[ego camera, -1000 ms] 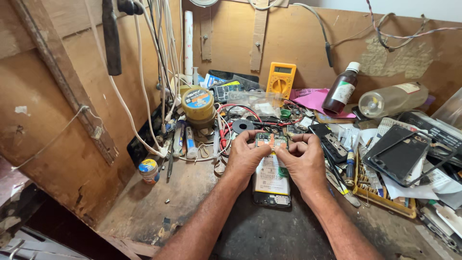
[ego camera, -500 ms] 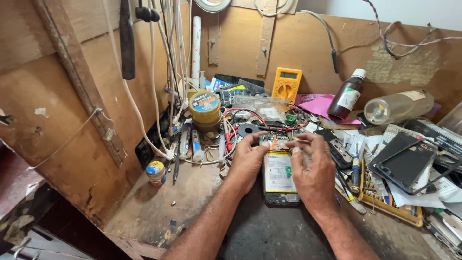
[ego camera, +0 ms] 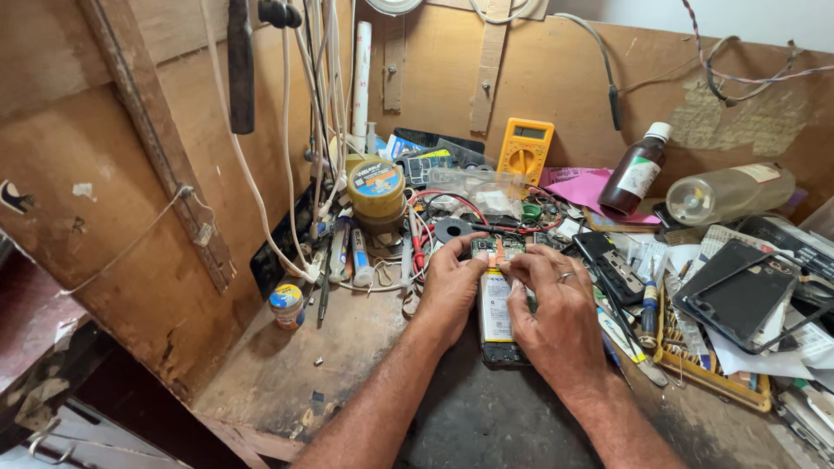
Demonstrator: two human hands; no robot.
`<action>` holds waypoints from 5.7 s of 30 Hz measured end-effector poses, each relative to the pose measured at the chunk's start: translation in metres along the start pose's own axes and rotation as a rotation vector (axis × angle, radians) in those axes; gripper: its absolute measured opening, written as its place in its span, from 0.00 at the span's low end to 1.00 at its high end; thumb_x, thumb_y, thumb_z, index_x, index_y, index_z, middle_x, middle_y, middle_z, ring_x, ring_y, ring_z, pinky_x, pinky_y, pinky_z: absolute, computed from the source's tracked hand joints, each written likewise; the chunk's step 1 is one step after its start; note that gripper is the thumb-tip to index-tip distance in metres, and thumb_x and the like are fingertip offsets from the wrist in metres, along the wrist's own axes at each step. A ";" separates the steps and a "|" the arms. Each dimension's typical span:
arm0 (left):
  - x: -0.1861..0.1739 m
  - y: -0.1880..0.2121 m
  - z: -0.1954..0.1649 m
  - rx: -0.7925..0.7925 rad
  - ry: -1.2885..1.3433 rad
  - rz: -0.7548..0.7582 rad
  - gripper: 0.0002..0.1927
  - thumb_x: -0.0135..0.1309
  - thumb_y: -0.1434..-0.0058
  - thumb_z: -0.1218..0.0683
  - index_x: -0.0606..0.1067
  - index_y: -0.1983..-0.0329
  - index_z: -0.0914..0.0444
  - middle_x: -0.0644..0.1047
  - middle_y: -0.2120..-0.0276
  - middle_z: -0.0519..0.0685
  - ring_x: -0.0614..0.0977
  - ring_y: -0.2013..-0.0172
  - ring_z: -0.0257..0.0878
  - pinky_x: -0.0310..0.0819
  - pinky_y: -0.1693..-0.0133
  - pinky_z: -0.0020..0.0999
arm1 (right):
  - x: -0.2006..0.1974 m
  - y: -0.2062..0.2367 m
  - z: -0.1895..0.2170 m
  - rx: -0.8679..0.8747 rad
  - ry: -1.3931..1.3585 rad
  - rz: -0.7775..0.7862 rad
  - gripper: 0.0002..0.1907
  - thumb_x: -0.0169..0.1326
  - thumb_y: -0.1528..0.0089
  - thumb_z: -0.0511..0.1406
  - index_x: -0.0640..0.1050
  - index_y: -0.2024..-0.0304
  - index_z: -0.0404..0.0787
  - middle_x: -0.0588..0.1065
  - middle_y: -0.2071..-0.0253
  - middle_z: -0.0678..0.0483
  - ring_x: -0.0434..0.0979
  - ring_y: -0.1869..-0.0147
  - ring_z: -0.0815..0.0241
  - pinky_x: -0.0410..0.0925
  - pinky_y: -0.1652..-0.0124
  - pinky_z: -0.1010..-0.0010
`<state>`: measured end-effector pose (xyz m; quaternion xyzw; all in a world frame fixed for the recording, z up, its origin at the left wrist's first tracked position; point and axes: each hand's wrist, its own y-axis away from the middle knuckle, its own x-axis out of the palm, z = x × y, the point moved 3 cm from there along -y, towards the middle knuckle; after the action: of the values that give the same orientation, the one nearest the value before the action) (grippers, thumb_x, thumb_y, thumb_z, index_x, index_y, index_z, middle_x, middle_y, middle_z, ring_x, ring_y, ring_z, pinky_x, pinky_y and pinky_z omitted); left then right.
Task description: The person works on a disassembled smartphone, manipulating the motherboard and battery area with hands and a small tool. They repeatedly adjust and probe components on the circuit board while the phone remains open on a cluttered workbench.
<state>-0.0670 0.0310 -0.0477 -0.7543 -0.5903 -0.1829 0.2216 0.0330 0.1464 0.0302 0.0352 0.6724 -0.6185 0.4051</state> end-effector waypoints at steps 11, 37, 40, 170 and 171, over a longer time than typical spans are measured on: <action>-0.001 -0.004 0.003 0.097 -0.045 -0.049 0.17 0.48 0.33 0.63 0.73 0.41 0.69 0.80 0.58 0.53 0.83 0.64 0.35 0.80 0.63 0.28 | -0.001 0.002 0.000 0.029 -0.004 0.030 0.15 0.58 0.43 0.30 0.77 0.52 0.37 0.82 0.60 0.54 0.77 0.45 0.53 0.59 0.40 0.55; 0.000 0.000 -0.002 0.068 -0.044 -0.038 0.17 0.48 0.33 0.63 0.72 0.41 0.69 0.80 0.57 0.53 0.84 0.64 0.36 0.80 0.63 0.30 | -0.008 0.000 0.001 0.145 0.018 -0.009 0.10 0.58 0.44 0.30 0.80 0.59 0.40 0.82 0.63 0.57 0.75 0.52 0.56 0.63 0.47 0.59; 0.001 0.000 -0.001 0.045 -0.032 -0.042 0.17 0.47 0.33 0.62 0.71 0.40 0.69 0.81 0.58 0.54 0.84 0.64 0.37 0.81 0.63 0.30 | -0.010 0.000 0.001 0.132 -0.011 -0.032 0.11 0.58 0.44 0.30 0.79 0.58 0.39 0.82 0.62 0.57 0.76 0.50 0.56 0.62 0.46 0.58; 0.021 0.011 -0.019 0.093 -0.468 -0.064 0.20 0.66 0.48 0.56 0.79 0.53 0.68 0.83 0.71 0.51 0.84 0.73 0.33 0.79 0.73 0.30 | -0.066 0.019 -0.132 0.804 -0.259 0.040 0.08 0.60 0.38 0.34 0.83 0.60 0.35 0.83 0.68 0.50 0.81 0.67 0.67 0.72 0.66 0.72; 0.022 0.013 -0.021 0.086 -0.441 -0.050 0.20 0.66 0.48 0.56 0.79 0.53 0.68 0.83 0.70 0.51 0.84 0.74 0.34 0.79 0.73 0.30 | -0.072 0.020 -0.136 0.800 -0.134 0.124 0.08 0.61 0.39 0.35 0.84 0.61 0.36 0.84 0.70 0.50 0.82 0.67 0.66 0.73 0.65 0.70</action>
<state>-0.0499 0.0353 -0.0199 -0.7510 -0.6502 0.0063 0.1147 0.0235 0.3006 0.0439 0.1902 0.3474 -0.8065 0.4390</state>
